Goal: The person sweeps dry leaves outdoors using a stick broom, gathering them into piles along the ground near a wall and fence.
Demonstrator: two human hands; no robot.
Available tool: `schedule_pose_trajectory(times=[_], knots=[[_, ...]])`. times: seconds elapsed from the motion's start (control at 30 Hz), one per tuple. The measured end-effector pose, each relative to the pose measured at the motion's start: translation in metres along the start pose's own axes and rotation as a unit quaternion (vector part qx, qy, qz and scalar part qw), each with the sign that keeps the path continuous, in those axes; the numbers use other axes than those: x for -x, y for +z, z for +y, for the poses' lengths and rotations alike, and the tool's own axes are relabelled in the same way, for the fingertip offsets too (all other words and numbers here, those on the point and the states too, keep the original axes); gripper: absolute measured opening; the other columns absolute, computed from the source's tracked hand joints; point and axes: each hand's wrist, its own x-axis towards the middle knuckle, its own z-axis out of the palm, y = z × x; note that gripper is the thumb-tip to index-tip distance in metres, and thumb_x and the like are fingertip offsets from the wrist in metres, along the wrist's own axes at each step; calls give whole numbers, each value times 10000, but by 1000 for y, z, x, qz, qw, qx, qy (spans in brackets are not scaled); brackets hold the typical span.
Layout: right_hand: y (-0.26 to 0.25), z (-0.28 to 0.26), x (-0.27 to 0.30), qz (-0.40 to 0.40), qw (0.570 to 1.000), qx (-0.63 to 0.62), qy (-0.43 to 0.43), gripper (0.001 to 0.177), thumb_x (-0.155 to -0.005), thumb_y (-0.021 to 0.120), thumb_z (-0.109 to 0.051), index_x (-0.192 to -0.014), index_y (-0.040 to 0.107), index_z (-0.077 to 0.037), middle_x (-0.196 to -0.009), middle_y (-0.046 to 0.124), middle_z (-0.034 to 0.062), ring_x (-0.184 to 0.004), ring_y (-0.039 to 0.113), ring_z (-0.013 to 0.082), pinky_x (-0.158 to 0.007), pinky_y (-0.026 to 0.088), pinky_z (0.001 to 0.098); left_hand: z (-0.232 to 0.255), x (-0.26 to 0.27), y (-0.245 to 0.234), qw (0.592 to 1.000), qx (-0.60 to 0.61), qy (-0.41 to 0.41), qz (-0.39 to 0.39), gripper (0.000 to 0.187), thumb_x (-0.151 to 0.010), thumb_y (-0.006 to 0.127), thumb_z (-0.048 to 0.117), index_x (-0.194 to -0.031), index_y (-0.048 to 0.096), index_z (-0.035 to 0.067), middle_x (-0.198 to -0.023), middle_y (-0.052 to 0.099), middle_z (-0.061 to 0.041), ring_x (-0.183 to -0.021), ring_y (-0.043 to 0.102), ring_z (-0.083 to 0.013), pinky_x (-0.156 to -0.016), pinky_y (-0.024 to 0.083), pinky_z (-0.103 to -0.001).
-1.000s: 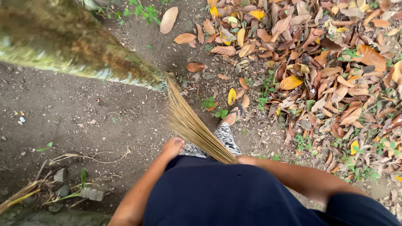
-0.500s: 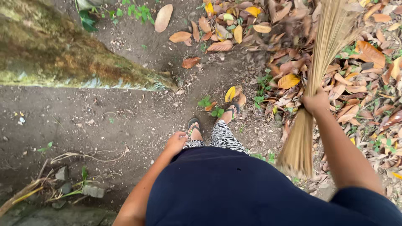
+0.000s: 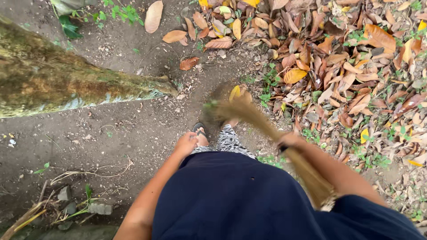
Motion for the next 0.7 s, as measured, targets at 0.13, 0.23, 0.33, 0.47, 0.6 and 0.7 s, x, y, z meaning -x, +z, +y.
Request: schedule_pose_trajectory(times=[0.13, 0.23, 0.33, 0.47, 0.6, 0.7], knots=[[-146, -36, 21, 256, 950, 179, 1, 600, -706, 927, -324, -1113, 704, 58, -968, 783, 217, -833, 778, 282, -772, 619, 409, -2, -1, -6, 1000, -9, 13, 18, 364, -942, 655, 310, -1233, 641, 92, -909, 749, -44, -775, 746, -160, -735, 569, -344], [-181, -57, 55, 407, 895, 165, -81, 530, -750, 855, -224, -1214, 693, -25, -1017, 742, 220, -874, 717, 318, -785, 567, 442, 4, 0, -9, 999, -11, 27, 16, 348, -969, 660, 304, -1221, 674, 65, -877, 762, -126, -766, 717, -218, -719, 555, -374], [-160, -70, 116, 355, 923, 81, -124, 540, -789, 800, -243, -1287, 675, -73, -1021, 763, 188, -848, 766, 302, -807, 596, 414, 11, 0, -9, 999, -10, -25, 19, 386, -950, 658, 341, -1239, 661, 85, -980, 784, -150, -872, 744, -275, -794, 568, -392], [-81, -77, 145, 60, 983, -90, -151, 228, -785, 788, -144, -879, 731, 55, -728, 696, 170, -554, 638, 236, -509, 515, 392, 20, -10, -6, 994, -84, 48, 51, 418, -936, 682, 379, -1240, 673, 92, -1163, 732, -151, -1061, 703, -281, -904, 533, -402], [10, -69, 68, -18, 992, -53, -112, 438, -735, 810, -156, -1163, 723, -124, -914, 790, 97, -802, 714, 181, -769, 566, 321, 40, -15, -3, 993, -111, 14, 28, 447, -928, 659, 401, -1279, 654, 124, -1162, 743, -147, -1077, 711, -303, -937, 537, -410], [-11, -53, -4, -59, 989, 8, -136, 470, -722, 762, -293, -1182, 754, -195, -968, 806, 67, -858, 722, 195, -820, 560, 321, 58, -14, -7, 994, -98, 21, 43, 435, -932, 653, 376, -1283, 648, 121, -1114, 762, -143, -1036, 730, -282, -923, 546, -399]])
